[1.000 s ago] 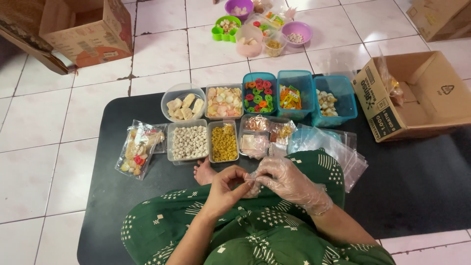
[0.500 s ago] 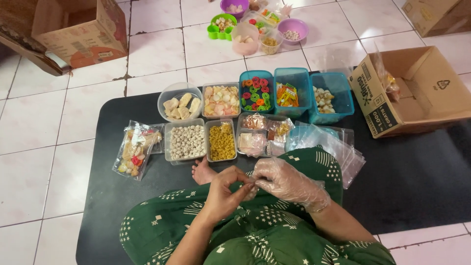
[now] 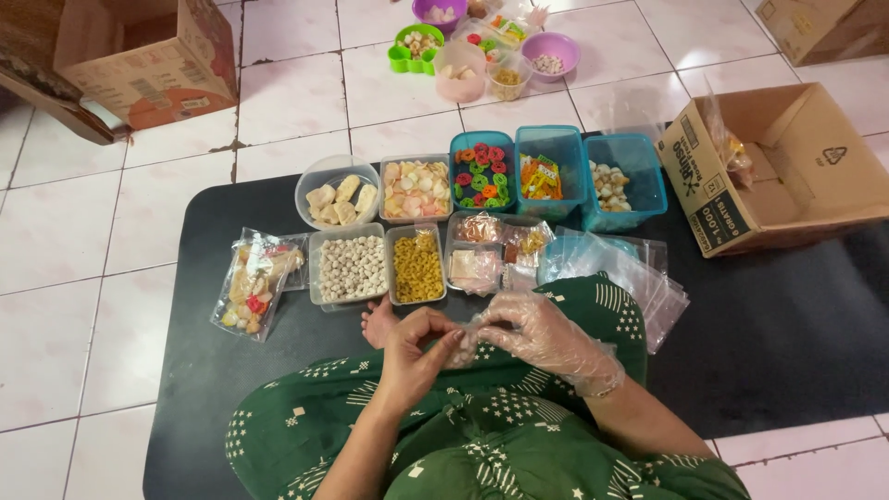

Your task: A person is manually filling small plastic pouches with various types of snacks and crackers from multiple containers.

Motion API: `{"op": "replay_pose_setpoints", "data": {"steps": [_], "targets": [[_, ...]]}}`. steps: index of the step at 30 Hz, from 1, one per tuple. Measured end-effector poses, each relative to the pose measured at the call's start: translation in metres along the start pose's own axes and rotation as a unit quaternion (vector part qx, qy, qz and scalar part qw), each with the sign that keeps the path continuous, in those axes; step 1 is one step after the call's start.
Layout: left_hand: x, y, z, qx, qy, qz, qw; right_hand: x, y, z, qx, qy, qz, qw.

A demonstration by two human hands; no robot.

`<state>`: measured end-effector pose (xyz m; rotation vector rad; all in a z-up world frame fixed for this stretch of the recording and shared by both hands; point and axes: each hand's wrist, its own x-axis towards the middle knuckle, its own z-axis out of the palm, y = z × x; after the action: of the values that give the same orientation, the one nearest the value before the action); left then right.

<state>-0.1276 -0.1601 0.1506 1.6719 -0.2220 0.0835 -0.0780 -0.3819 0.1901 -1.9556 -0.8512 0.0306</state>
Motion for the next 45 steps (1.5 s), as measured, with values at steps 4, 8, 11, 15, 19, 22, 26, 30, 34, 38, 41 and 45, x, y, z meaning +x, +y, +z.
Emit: {"op": "replay_pose_setpoints", "data": {"steps": [4,8,11,15,19,22,26,30,34,38,41,45], "targets": [[0.001,-0.013,0.003,-0.011,0.009,0.002,1.0,-0.004,0.019,0.009,0.04,-0.006,-0.012,0.999],[-0.001,-0.023,0.006,-0.035,0.015,-0.013,0.999,-0.007,0.027,0.01,0.044,0.006,-0.017,0.999],[-0.002,-0.029,0.006,-0.055,-0.024,-0.037,0.998,-0.003,0.018,0.001,0.044,-0.016,-0.019,0.999],[0.001,-0.024,0.006,-0.051,-0.05,-0.013,0.997,-0.005,0.015,0.0,0.034,-0.027,-0.019,0.999],[0.003,-0.025,0.004,-0.043,-0.068,-0.008,0.997,-0.005,0.014,-0.002,0.024,-0.033,-0.013,0.999],[0.004,-0.025,0.002,-0.029,-0.067,-0.01,0.997,-0.006,0.017,0.0,0.031,-0.029,-0.004,0.999],[0.007,-0.008,0.002,0.032,-0.053,0.004,0.998,-0.002,0.001,-0.004,0.053,-0.021,-0.007,0.998],[0.007,0.012,0.007,0.07,-0.044,0.015,0.996,0.003,0.006,0.0,0.031,-0.031,-0.026,0.999],[0.008,0.022,0.008,0.122,-0.036,0.076,0.989,0.001,0.016,0.008,0.043,-0.035,-0.018,0.998],[0.007,0.022,0.011,0.15,-0.023,0.131,0.98,-0.002,0.012,0.011,0.026,-0.012,-0.025,0.999],[0.008,0.02,0.012,0.152,-0.013,0.148,0.977,-0.004,0.023,0.015,-0.018,0.005,-0.039,0.999],[0.008,0.02,0.012,0.139,-0.01,0.144,0.98,-0.006,0.021,0.012,-0.051,0.008,-0.046,0.998]]}}
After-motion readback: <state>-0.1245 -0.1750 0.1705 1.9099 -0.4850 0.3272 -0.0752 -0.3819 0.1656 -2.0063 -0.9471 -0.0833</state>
